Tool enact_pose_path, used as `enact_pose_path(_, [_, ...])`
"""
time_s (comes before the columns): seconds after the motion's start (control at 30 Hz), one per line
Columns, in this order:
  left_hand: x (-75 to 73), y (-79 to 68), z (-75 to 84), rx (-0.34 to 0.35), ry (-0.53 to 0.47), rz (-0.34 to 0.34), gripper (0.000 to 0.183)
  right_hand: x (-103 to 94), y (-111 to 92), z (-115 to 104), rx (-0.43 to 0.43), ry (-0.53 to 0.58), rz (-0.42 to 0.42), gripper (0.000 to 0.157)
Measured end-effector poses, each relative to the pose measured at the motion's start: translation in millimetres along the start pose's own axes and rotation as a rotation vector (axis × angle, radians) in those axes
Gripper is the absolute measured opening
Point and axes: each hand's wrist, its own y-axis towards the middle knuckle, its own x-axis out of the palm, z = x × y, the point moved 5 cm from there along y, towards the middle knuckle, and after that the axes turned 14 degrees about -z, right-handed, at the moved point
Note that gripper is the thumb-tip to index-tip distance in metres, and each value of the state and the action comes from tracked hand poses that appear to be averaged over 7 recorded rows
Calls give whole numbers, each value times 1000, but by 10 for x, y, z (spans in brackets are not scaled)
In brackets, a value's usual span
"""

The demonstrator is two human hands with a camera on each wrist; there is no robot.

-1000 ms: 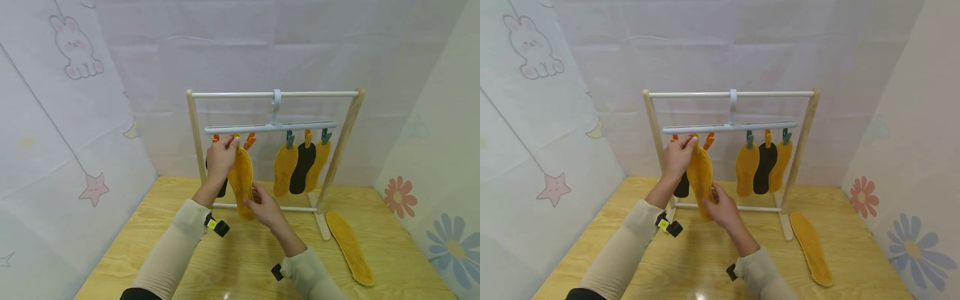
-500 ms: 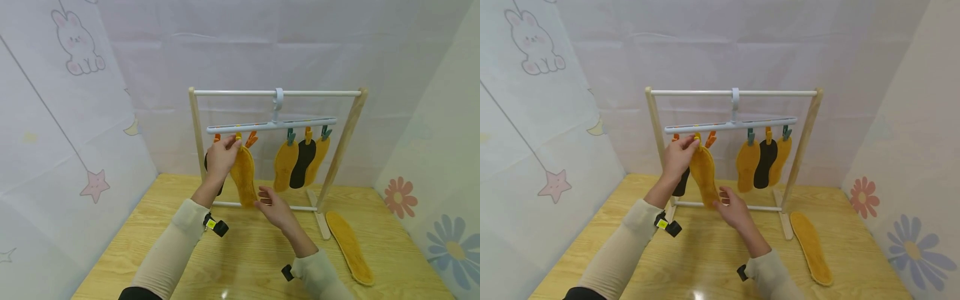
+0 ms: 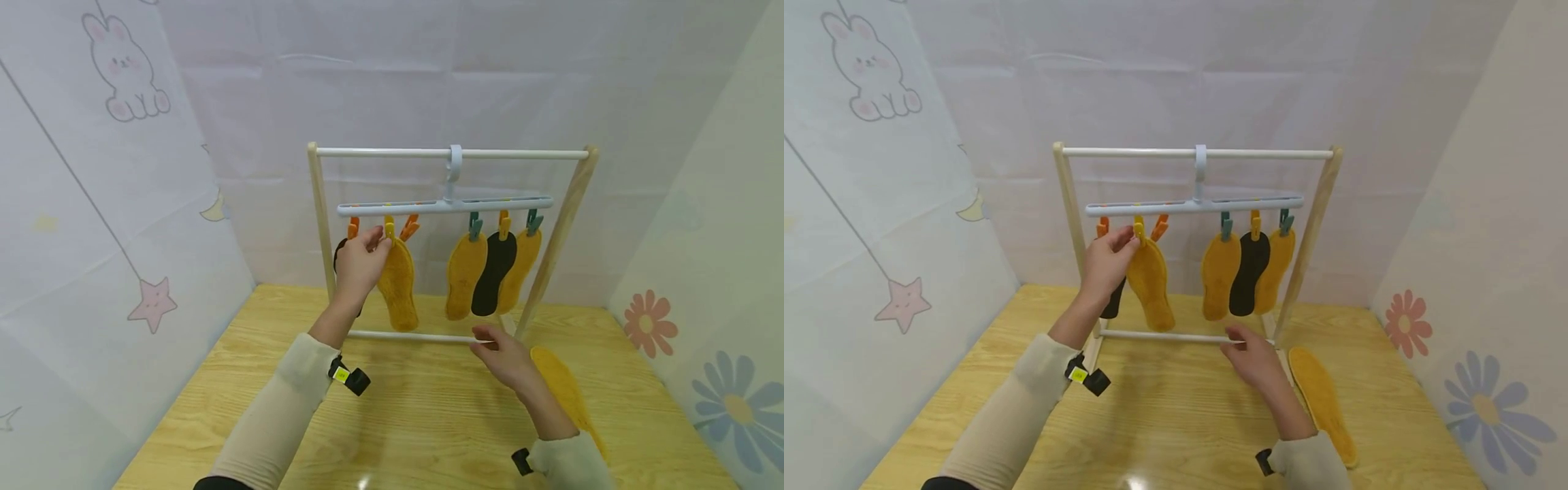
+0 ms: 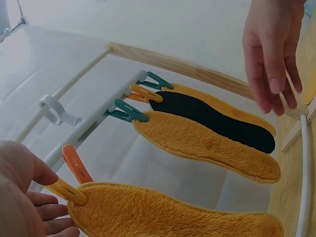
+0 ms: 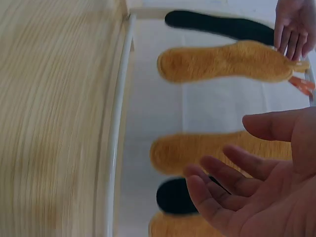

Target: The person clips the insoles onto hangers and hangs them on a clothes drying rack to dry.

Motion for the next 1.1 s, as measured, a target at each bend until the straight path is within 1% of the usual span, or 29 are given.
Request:
enact_pose_path(0.17, [-22, -45, 12, 28, -21, 0, 42, -220, -199, 261, 68, -192, -20, 44])
enact_pose_path(0.33, [-43, -91, 37, 96, -82, 5, 43, -456, -400, 563, 145, -290, -30, 48])
enact_pose_path(0.4, [-53, -120, 34, 110, -108, 8, 44, -519, -468, 686, 172, -303, -38, 51])
enact_pose_path(0.5, [-57, -166, 17, 109, -130, 1, 46, -577, -564, 848, 203, -325, -57, 54])
enact_pose_path(0.6, [-55, -214, 9, 93, -100, -8, 47, -612, -647, 979, 239, -344, -84, 59])
enact_pose_path(0.7, [-51, -249, 14, 100, -52, -1, 46, -641, -701, 1086, 273, -354, -109, 64])
enact_pose_path(0.8, [-40, -292, 44, 135, -14, 17, 43, -662, -776, 1174, 310, -355, -137, 68])
enact_pose_path(0.97, [-3, -345, 144, 222, 46, 36, 38, -690, -872, 1293, 367, -341, -189, 72])
enact_pose_path(1.03, [18, -352, 199, 254, 67, 36, 38, -706, -890, 1328, 376, -339, -197, 74])
enact_pose_path(1.1, [43, -359, 246, 275, 76, 22, 40, -715, -904, 1363, 386, -337, -205, 76])
